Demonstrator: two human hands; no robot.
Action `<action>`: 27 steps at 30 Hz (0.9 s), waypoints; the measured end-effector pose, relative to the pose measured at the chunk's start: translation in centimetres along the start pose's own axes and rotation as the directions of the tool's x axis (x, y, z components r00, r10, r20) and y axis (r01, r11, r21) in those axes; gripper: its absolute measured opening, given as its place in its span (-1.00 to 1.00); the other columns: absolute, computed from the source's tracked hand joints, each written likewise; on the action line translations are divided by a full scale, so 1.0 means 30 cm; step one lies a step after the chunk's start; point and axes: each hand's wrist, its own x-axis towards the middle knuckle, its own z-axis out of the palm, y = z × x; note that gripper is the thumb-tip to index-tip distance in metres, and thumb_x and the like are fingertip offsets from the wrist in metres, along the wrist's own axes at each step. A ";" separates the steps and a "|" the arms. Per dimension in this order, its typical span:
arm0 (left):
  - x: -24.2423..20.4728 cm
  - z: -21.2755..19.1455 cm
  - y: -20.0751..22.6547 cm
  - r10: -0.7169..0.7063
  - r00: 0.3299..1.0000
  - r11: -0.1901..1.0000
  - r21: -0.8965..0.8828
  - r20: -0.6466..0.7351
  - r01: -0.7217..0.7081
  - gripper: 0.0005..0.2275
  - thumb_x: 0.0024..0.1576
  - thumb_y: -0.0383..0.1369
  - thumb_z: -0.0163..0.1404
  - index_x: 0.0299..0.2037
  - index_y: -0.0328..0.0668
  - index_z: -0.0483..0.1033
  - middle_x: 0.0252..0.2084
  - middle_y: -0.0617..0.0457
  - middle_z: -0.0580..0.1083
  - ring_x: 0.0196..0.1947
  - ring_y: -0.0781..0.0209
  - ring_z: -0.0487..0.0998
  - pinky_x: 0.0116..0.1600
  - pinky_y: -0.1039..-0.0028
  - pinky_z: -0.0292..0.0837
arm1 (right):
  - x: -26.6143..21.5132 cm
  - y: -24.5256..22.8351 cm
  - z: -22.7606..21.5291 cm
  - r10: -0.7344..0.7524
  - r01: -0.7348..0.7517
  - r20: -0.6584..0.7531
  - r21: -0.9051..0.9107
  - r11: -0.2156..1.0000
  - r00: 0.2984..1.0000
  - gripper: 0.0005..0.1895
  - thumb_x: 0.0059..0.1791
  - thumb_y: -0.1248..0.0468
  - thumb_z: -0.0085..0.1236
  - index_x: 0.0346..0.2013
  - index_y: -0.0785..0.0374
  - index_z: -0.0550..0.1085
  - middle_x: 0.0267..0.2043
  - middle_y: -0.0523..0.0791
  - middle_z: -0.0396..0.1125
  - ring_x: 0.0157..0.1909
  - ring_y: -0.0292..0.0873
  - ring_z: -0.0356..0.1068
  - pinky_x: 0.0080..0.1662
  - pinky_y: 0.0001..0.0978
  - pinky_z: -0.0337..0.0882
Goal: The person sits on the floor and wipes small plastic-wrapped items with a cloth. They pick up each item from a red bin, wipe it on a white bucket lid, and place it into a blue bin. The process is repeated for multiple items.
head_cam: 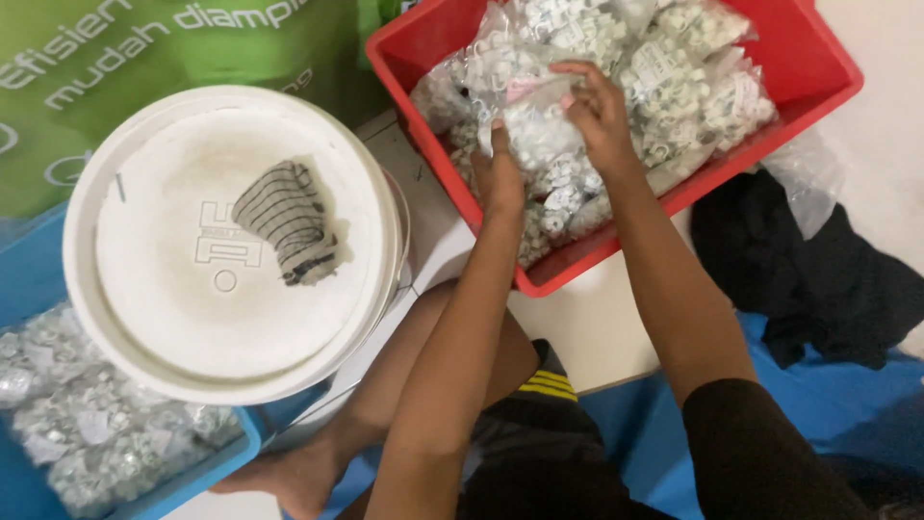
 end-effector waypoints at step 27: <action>-0.368 -1.185 0.023 0.881 0.472 0.463 0.143 0.030 -0.875 -0.77 0.28 -0.33 -0.04 0.09 -0.16 0.31 -0.18 -0.06 0.43 -0.33 0.03 0.63 -0.40 0.39 0.60 | 0.088 -0.901 0.721 -0.083 -0.019 0.251 0.378 0.926 0.964 -0.66 0.01 0.22 0.19 0.07 0.12 0.39 -0.34 -0.20 0.33 -0.37 -0.37 0.32 -0.23 -0.52 0.41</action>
